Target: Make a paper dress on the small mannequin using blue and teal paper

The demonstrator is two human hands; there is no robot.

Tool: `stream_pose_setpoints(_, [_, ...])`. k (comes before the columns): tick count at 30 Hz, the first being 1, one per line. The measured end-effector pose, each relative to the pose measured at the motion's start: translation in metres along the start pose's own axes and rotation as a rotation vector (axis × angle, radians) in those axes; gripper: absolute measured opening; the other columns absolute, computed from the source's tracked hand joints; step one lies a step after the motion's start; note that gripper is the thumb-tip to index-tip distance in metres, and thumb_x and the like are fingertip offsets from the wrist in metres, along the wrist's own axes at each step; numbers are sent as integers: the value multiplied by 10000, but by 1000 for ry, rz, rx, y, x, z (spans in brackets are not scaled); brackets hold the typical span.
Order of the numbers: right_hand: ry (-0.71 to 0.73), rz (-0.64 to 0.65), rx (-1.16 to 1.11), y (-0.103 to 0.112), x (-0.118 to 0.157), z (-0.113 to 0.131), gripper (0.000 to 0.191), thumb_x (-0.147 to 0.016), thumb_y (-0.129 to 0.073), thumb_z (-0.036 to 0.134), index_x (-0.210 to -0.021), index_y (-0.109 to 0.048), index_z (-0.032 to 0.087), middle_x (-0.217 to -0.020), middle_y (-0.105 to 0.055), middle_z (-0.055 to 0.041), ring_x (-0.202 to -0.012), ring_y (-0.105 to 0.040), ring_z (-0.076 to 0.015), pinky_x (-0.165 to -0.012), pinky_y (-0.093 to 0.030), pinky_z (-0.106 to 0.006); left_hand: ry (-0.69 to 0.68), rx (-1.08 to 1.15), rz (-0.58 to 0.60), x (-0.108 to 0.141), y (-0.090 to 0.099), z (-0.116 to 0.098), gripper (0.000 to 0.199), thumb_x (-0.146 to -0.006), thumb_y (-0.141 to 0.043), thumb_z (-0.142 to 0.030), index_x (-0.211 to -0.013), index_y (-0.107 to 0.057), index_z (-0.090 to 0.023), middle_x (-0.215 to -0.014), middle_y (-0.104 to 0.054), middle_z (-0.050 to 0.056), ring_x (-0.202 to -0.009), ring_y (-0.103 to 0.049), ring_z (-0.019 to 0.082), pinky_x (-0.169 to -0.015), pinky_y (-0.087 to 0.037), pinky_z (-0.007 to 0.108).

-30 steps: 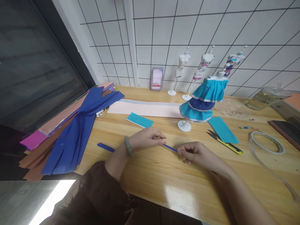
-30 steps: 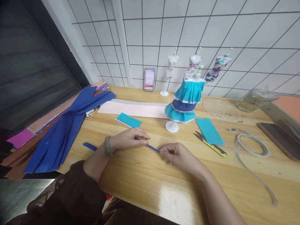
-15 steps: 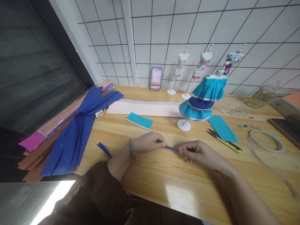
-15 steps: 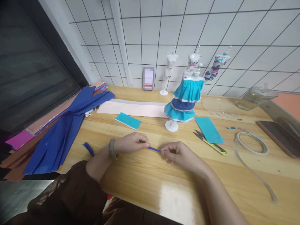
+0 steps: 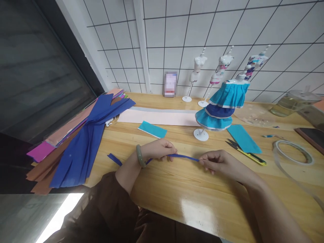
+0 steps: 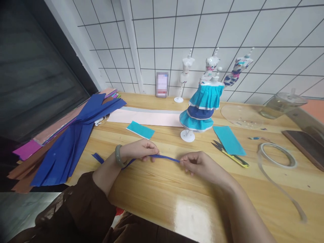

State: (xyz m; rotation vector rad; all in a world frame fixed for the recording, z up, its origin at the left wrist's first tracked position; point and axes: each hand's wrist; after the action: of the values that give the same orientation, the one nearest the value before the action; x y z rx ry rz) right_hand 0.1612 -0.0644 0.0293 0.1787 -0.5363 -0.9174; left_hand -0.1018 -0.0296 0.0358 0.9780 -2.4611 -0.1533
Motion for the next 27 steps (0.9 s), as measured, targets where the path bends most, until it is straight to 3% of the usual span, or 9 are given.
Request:
stream_pose_setpoints(2, [-6, -6, 10, 2, 1, -1, 418, -810, -529, 548, -748, -650, 153, -608, -563, -9, -547, -480, -114, -532, -370, -261, 3, -35, -22, -1, 1, 3, 439, -809, -473, -516, -649, -579, -122, -507, -500, -14, -390, -320, 45, -387, -234, 192])
stream_pose_setpoints(6, [-9, -6, 7, 5, 2, 1, 402, -807, -545, 534, -769, -662, 151, -634, -574, -12, -568, -498, -113, -557, -397, -260, -45, -92, -88, -3, 3, 7, 466, -800, -483, -520, -555, -539, -128, -525, -508, -8, -459, -372, 59, -465, -298, 200])
stream_pose_setpoints(13, [-9, -36, 13, 5, 4, 5, 393, -797, -561, 522, -695, -645, 152, -587, -559, -7, -542, -495, -109, -540, -400, -258, -96, 13, -87, -1, 3, 4, 251, -723, -634, -325, -864, -672, -121, -689, -627, 13, -655, -550, 103, -621, -411, 207])
stream_pose_setpoints(19, [-21, -67, 22, 5, 3, 5, 407, -779, -572, 540, -662, -633, 155, -563, -555, -6, -525, -492, -108, -523, -394, -257, -153, 13, -118, -5, 5, 7, 230, -710, -656, -259, -891, -684, -119, -911, -705, 77, -855, -635, 154, -797, -467, 253])
stream_pose_setpoints(27, [-20, -76, 25, 7, 3, 4, 394, -787, -570, 529, -680, -646, 157, -576, -574, -13, -530, -500, -111, -528, -400, -262, -192, 184, -136, -5, 6, 7, 203, -681, -695, -239, -842, -664, -119, -836, -713, 80, -825, -658, 159, -798, -482, 274])
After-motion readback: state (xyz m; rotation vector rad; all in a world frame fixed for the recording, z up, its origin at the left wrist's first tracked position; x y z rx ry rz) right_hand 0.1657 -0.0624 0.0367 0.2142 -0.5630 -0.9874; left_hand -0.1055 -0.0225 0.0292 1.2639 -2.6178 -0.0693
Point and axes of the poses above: each hand's wrist, its own x-axis away from the middle knuckle, its own y-axis out of the back of the hand, z = x × y
